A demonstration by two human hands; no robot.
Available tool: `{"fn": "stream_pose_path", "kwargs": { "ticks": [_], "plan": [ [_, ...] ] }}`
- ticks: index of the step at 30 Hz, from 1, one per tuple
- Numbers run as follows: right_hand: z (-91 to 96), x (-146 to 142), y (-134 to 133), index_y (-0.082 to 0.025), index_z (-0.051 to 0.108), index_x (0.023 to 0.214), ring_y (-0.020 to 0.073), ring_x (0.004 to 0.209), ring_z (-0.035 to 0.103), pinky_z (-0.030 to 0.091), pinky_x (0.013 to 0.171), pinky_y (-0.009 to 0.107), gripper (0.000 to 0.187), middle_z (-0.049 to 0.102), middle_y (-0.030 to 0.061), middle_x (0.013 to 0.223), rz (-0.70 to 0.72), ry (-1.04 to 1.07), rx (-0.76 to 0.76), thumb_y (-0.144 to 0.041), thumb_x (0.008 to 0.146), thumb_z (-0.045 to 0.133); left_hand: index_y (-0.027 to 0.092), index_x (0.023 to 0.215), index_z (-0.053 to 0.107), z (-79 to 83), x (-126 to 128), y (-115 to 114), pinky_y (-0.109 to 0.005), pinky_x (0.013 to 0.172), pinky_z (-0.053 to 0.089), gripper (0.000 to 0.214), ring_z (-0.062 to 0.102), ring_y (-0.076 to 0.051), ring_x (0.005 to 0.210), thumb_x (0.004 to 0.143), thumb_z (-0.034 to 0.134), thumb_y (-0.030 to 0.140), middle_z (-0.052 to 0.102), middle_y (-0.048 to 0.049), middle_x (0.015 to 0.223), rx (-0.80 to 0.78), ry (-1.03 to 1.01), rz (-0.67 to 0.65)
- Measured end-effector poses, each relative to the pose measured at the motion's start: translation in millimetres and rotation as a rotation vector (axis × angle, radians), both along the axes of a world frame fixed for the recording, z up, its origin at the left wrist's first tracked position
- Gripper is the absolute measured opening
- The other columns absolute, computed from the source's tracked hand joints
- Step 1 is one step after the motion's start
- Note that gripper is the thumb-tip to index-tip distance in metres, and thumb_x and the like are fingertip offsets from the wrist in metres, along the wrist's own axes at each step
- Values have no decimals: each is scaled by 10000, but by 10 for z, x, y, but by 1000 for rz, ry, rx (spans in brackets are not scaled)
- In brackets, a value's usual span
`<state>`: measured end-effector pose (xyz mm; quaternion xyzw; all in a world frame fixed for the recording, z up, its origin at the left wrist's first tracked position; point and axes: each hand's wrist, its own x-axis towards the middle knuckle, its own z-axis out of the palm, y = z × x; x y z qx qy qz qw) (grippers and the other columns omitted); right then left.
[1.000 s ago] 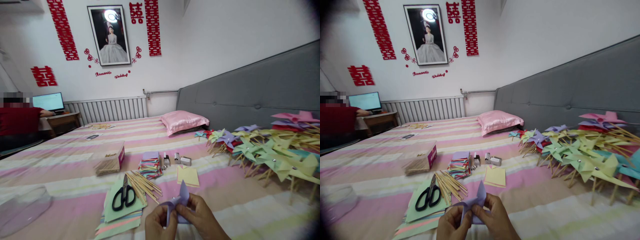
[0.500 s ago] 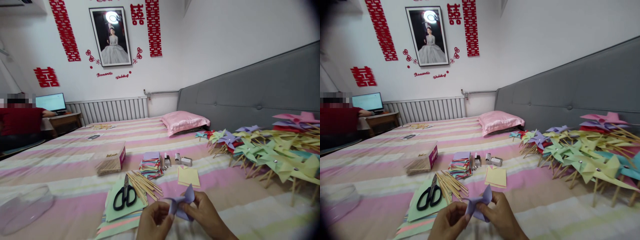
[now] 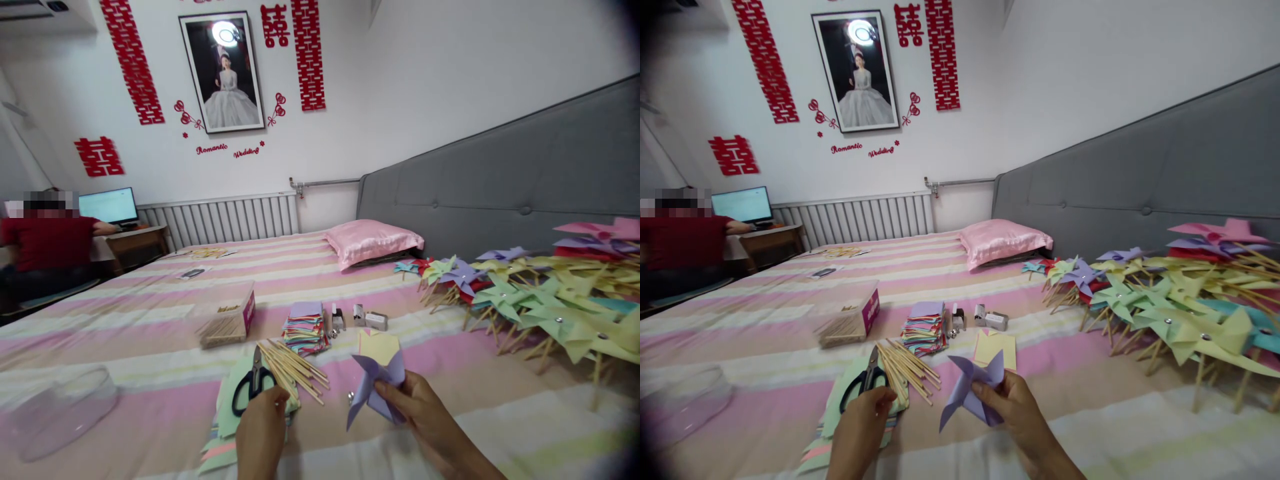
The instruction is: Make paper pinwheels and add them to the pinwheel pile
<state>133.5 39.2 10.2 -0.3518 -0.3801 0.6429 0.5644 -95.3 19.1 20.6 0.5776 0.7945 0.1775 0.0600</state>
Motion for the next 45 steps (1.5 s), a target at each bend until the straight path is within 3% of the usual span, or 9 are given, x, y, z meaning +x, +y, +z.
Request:
{"fn": "stream_pose_path", "kwargs": {
  "ticks": [5, 8, 10, 13, 17, 26, 37, 42, 45],
  "plan": [
    [30, 23, 2, -134, 675, 681, 132, 548, 555, 425, 534, 212, 286, 638, 6, 574, -9, 17, -18, -316, 491, 786, 221, 888, 666, -97, 143, 126, -313, 656, 437, 317, 625, -239, 841, 758, 385, 151, 704, -60, 885, 96, 47, -53],
    [45, 21, -2, -132, 679, 687, 136, 553, 560, 432, 538, 218, 291, 644, 11, 582, -13, 27, -20, -315, 487, 787, 187, 1083, 594, -199, 169, 258, -299, 811, 420, 423, 562, -200, 1003, 764, 339, 75, 624, -69, 1117, 168, 86, -113],
    [48, 20, -2, -130, 680, 693, 132, 556, 562, 433, 539, 214, 292, 652, 14, 598, -14, 29, -23, -313, 491, 786, 141, 1187, 519, -297, 164, 363, -323, 947, 328, 489, 458, -205, 1142, 759, 313, 28, 537, -105, 1237, 189, 123, -155],
    [47, 25, 1, -128, 676, 698, 124, 556, 562, 432, 542, 202, 288, 652, 10, 596, -5, 35, -18, -316, 507, 781, 138, 1221, 487, -468, 147, 493, -314, 1020, 240, 550, 335, -203, 1240, 707, 363, -16, 472, -82, 1306, 177, 154, -244],
    [48, 30, 1, -128, 672, 708, 135, 579, 572, 437, 554, 210, 305, 659, 16, 624, -11, 34, -23, -318, 499, 786, 158, 1179, 532, -609, 142, 550, -349, 1022, 234, 517, 327, -215, 1244, 728, 344, -9, 510, -61, 1274, 168, 168, -282],
    [24, 22, 15, -115, 678, 713, 145, 589, 586, 455, 577, 232, 302, 672, 34, 648, -1, 84, -29, -300, 503, 790, 168, 980, 634, -448, 174, 472, -277, 863, 354, 374, 521, -187, 991, 730, 381, 51, 628, -82, 1020, 223, 123, -299],
    [23, 25, 14, -117, 674, 718, 139, 572, 587, 458, 568, 226, 308, 666, 22, 626, 2, 98, -33, -304, 503, 790, 163, 768, 641, -371, 197, 431, -298, 717, 367, 260, 546, -208, 812, 752, 387, 108, 627, -84, 832, 252, 71, -266],
    [28, 30, 13, -117, 672, 708, 151, 583, 592, 458, 564, 229, 310, 670, 31, 645, -1, 64, -26, -320, 503, 787, 146, 813, 657, -382, 143, 458, -276, 755, 378, 300, 548, -195, 838, 730, 379, 72, 628, -83, 835, 266, 42, -293],
    [31, 30, 14, -121, 671, 708, 145, 575, 590, 457, 561, 225, 298, 667, 27, 635, 0, 74, -22, -309, 508, 787, 140, 737, 664, -397, 123, 468, -280, 744, 386, 284, 548, -201, 823, 712, 391, 65, 621, -82, 807, 267, 44, -296]
  ]
}}
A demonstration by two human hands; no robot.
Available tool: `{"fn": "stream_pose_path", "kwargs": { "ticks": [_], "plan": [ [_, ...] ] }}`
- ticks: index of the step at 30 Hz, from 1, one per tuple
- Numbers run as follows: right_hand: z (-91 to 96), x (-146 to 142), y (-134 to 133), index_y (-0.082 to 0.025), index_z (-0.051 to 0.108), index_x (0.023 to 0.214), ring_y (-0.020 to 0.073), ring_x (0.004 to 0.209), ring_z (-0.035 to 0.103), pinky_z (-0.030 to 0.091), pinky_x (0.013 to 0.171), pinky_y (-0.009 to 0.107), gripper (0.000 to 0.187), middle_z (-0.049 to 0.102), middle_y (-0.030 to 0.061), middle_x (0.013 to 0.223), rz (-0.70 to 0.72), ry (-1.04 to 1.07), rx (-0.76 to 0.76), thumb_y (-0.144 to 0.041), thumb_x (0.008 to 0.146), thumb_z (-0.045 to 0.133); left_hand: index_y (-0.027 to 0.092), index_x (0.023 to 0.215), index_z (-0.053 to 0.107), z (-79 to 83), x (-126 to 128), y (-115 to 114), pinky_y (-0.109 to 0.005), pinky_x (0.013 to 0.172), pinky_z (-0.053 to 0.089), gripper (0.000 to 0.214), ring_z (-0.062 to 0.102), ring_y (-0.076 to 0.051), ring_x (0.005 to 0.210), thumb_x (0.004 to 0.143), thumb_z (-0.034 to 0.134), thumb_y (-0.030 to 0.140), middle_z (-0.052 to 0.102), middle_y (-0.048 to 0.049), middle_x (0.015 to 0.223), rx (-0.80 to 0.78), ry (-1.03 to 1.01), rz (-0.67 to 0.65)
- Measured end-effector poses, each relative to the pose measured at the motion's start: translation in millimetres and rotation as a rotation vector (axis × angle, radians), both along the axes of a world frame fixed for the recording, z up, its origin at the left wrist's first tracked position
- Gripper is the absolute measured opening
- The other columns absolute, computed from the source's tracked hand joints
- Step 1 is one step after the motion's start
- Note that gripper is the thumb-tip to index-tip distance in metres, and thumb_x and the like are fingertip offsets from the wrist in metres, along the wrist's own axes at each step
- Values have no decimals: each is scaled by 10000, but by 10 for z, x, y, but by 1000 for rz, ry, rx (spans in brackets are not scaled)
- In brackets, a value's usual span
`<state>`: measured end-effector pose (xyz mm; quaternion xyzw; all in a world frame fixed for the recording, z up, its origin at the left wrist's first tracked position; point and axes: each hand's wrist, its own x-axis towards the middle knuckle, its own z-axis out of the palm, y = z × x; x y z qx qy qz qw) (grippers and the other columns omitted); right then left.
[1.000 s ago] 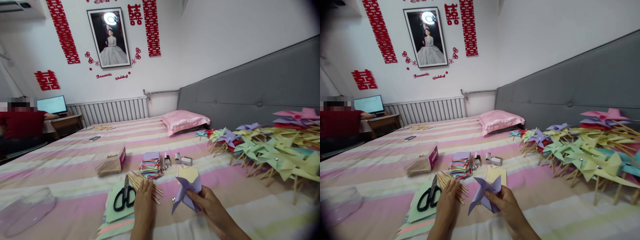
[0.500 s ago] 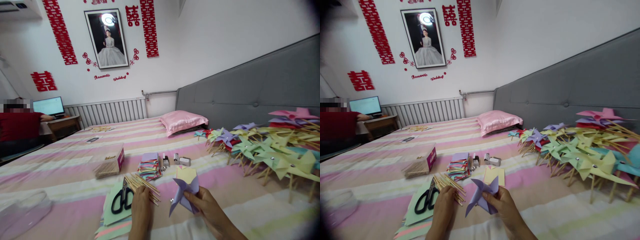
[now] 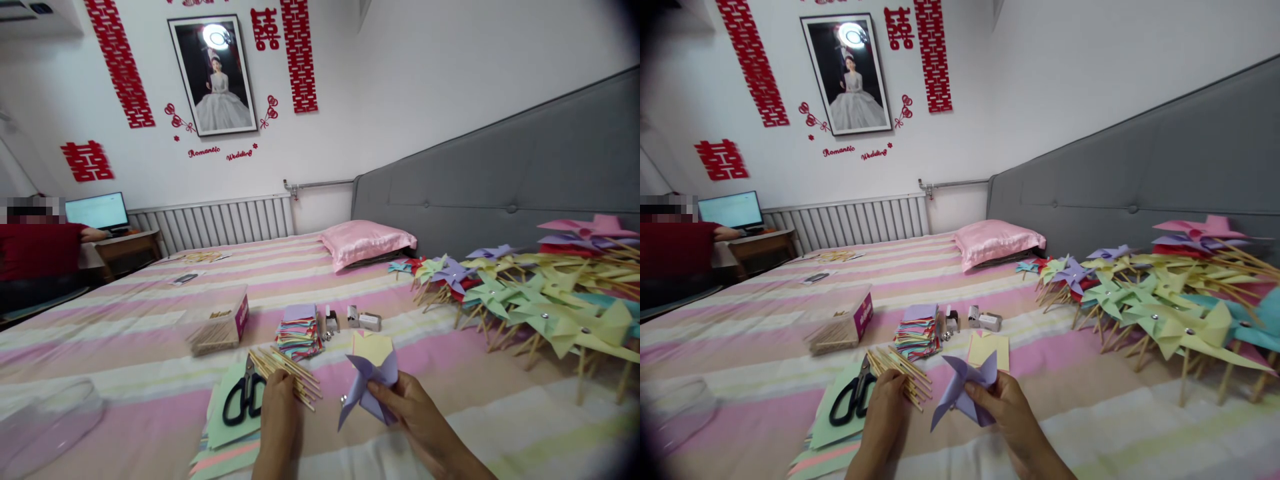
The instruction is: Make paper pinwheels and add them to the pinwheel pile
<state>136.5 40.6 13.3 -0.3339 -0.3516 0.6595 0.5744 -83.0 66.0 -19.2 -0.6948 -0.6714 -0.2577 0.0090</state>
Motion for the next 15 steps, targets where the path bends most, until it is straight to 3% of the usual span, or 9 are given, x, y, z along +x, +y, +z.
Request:
{"fn": "stream_pose_path", "kwargs": {
  "ticks": [9, 15],
  "plan": [
    [-29, -2, 14, -122, 669, 717, 149, 576, 587, 449, 549, 226, 326, 666, 30, 639, -13, -27, -4, -330, 496, 789, 157, 712, 665, 79, 69, -50, -310, 724, 377, 293, 539, -217, 813, 762, 379, 113, 617, -87, 813, 28, 10, 44],
    [-48, 6, 21, -113, 666, 718, 140, 563, 576, 436, 529, 213, 319, 659, 27, 635, -13, -26, -9, -325, 510, 783, 222, 768, 684, 103, 189, -61, -299, 764, 355, 229, 515, -205, 874, 719, 485, 119, 631, -57, 881, 19, 67, -131]
  ]
}}
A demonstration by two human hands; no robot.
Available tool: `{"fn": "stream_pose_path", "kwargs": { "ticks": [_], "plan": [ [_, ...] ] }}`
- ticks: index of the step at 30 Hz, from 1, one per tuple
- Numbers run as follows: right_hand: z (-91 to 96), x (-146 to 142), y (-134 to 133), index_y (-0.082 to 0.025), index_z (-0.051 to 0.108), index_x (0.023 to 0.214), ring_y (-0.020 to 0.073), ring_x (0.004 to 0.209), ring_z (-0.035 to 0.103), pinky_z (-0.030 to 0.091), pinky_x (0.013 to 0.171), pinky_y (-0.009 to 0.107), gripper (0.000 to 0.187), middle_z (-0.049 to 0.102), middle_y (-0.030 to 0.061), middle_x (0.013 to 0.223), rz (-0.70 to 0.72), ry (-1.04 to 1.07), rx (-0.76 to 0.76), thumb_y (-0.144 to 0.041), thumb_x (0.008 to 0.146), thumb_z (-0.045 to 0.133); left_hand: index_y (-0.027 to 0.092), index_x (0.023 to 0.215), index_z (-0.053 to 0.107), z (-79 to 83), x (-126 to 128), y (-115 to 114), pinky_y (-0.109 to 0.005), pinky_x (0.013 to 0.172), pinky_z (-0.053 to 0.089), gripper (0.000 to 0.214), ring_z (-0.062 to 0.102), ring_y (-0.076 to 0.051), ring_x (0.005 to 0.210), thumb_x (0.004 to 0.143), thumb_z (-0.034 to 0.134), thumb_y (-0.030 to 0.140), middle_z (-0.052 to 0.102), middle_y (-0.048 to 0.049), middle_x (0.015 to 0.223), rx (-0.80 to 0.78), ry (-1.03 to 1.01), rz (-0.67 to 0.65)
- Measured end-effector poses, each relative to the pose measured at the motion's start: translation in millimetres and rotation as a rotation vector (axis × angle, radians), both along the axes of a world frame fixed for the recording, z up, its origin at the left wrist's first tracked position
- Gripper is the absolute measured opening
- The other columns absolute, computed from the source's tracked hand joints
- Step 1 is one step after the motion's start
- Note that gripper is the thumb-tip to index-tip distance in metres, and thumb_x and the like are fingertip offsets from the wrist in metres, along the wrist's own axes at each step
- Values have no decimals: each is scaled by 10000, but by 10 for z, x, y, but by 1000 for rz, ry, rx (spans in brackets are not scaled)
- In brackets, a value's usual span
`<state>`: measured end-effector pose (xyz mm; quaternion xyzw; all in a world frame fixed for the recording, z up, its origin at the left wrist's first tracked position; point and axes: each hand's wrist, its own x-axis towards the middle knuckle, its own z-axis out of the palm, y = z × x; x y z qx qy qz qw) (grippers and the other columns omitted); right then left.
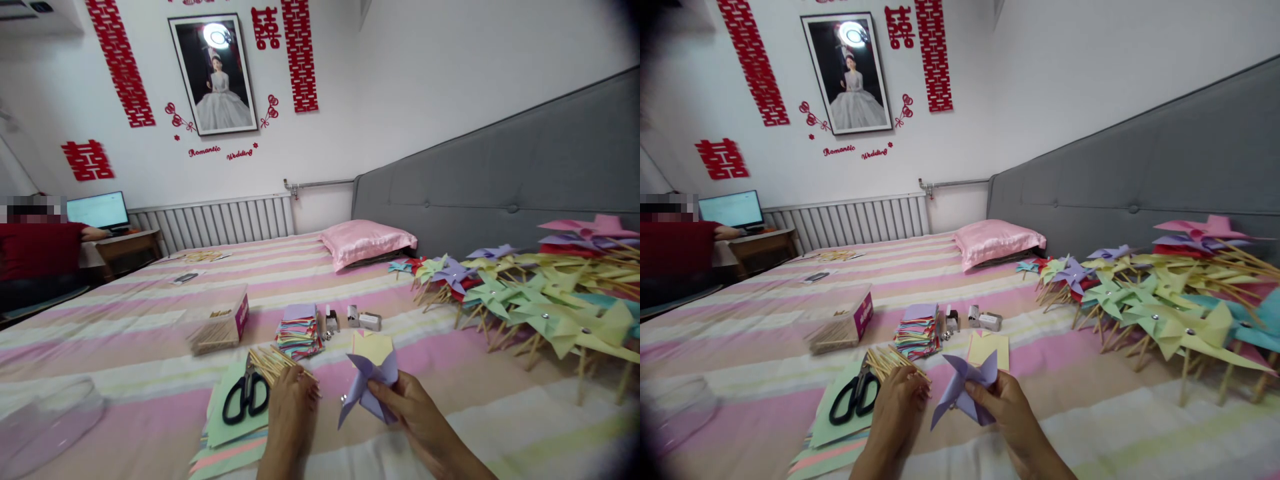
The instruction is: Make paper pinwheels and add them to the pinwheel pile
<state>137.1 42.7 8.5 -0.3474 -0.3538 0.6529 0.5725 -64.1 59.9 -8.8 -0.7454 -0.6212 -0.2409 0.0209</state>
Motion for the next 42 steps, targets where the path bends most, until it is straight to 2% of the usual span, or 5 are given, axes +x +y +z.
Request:
{"fn": "stream_pose_path", "kwargs": {
  "ticks": [15, 21, 26, 35, 42],
  "plan": [
    [2, -4, -7, -114, 667, 731, 148, 578, 582, 440, 538, 220, 312, 667, 30, 648, -4, 15, -8, -304, 512, 780, 185, 673, 657, -22, 65, -5, -310, 759, 383, 195, 545, -211, 886, 642, 522, 48, 638, -68, 869, -27, 16, -29],
    [30, -6, -20, -123, 679, 706, 136, 577, 568, 432, 566, 223, 293, 661, 22, 624, 27, 36, 14, -306, 503, 787, 202, 739, 667, 119, 72, 12, -363, 899, 377, 218, 478, -237, 1117, 754, 470, 110, 633, -81, 1073, 38, -17, -62],
    [27, -3, -19, -119, 670, 708, 137, 587, 548, 417, 566, 230, 299, 646, 27, 638, 28, 4, 65, -320, 517, 781, 190, 838, 658, 304, 132, -81, -372, 875, 397, 221, 591, -222, 930, 818, 438, 181, 694, -78, 870, 122, -83, -68],
    [142, 23, -189, -141, 635, 660, 94, 498, 479, 379, 473, 195, 120, 548, -16, 580, 289, -267, 414, -242, 646, 697, 180, 874, 654, 473, 160, -610, -250, 631, 450, 190, 587, -175, 723, 804, 494, 254, 642, -69, 779, -29, -612, -268],
    [231, -2, -257, -175, 652, 705, 162, 743, 580, 441, 666, 240, 54, 604, 46, 781, 190, -543, 774, -128, 701, 625, 191, 906, 692, 509, 127, -637, -239, 565, 408, 223, 500, -172, 711, 772, 535, 276, 526, -53, 728, -277, -869, -374]
  ]
}}
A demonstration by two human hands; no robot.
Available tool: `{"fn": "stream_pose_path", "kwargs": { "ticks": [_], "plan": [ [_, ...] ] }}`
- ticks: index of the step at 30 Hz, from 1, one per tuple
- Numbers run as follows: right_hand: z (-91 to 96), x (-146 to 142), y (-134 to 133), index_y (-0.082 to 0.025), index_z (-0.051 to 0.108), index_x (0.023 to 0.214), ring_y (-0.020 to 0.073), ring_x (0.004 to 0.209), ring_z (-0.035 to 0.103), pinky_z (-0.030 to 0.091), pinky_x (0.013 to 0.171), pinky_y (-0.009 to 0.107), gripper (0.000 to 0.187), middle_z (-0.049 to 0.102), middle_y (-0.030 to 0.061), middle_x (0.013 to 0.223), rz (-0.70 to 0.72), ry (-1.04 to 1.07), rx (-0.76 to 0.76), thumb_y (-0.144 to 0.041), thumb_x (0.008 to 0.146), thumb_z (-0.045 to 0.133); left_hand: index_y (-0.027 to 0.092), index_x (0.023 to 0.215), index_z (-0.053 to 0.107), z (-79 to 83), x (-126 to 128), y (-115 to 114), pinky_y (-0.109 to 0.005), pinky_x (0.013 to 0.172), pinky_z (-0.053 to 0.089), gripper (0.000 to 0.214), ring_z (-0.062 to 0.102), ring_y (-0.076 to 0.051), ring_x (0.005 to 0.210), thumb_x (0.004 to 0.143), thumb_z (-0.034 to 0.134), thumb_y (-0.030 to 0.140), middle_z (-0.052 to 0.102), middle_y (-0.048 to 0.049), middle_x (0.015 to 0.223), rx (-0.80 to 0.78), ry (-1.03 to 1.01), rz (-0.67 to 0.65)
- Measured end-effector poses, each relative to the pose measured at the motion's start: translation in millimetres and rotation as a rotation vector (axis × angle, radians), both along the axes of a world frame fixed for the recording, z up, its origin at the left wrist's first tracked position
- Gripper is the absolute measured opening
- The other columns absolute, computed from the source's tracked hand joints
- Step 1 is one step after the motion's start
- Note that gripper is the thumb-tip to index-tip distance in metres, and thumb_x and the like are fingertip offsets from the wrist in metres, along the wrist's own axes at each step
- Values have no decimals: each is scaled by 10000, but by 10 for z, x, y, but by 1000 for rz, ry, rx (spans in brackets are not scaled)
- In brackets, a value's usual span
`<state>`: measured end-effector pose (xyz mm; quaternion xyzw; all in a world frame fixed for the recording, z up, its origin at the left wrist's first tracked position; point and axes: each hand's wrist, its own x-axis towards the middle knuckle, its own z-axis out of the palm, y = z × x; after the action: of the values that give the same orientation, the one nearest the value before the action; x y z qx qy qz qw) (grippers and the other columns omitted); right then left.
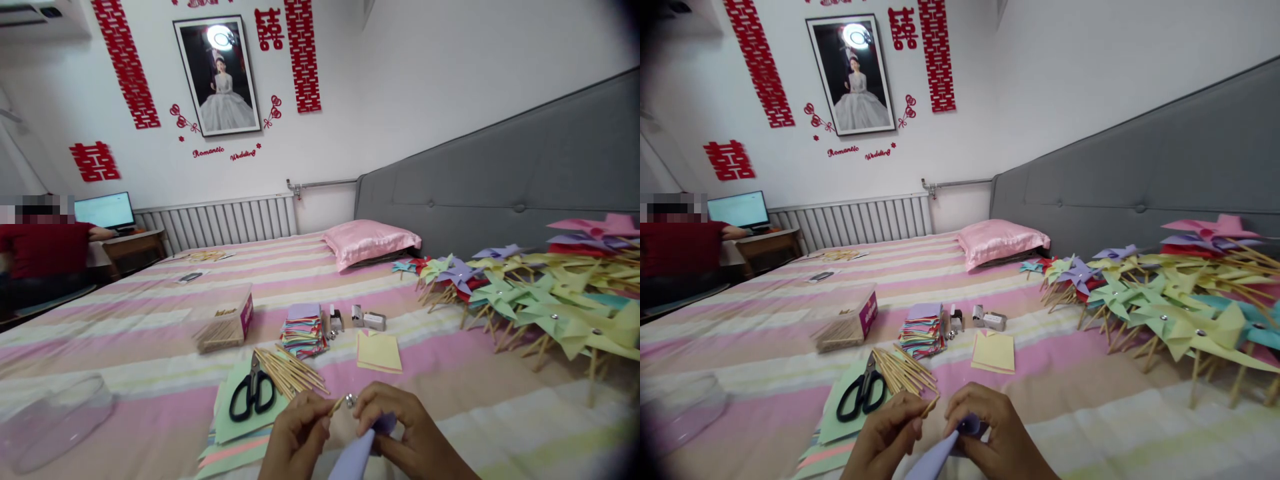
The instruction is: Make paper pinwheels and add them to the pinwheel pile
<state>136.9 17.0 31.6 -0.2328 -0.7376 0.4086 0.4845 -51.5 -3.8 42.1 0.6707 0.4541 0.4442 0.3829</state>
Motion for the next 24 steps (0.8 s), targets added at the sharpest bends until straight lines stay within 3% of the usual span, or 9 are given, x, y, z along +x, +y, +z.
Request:
{"fn": "stream_pose_path", "kwargs": {
  "ticks": [6, 12, 18, 24],
  "plan": [
    [11, 25, -4, -186, 666, 714, 164, 793, 579, 451, 681, 237, 78, 567, 64, 881, -75, -55, 90, -124, 716, 617, 199, 872, 713, -75, -17, -5, -260, 599, 401, 203, 491, -171, 721, 736, 591, 290, 524, -66, 765, -46, -81, -56],
    [-17, 39, 1, -186, 676, 753, 157, 720, 608, 469, 644, 231, 76, 613, 61, 778, -57, -2, 179, -137, 729, 625, 184, 838, 723, -52, 2, -26, -227, 552, 375, 183, 471, -125, 603, 732, 601, 270, 496, -23, 636, -58, -24, -39],
    [-4, 22, 12, -166, 680, 752, 158, 669, 614, 477, 606, 228, 70, 637, 69, 714, -62, 10, 240, -122, 716, 638, 165, 775, 722, -64, 25, -32, -212, 523, 369, 165, 484, -105, 552, 686, 649, 283, 532, -17, 636, -151, -123, -17],
    [-47, 10, 17, -169, 648, 726, 154, 656, 613, 477, 592, 221, 49, 643, 52, 687, -105, 30, 239, -126, 701, 654, 145, 726, 713, -106, 24, -32, -221, 555, 362, 190, 508, -126, 603, 657, 670, 317, 553, -28, 644, -189, -156, 3]
  ]
}}
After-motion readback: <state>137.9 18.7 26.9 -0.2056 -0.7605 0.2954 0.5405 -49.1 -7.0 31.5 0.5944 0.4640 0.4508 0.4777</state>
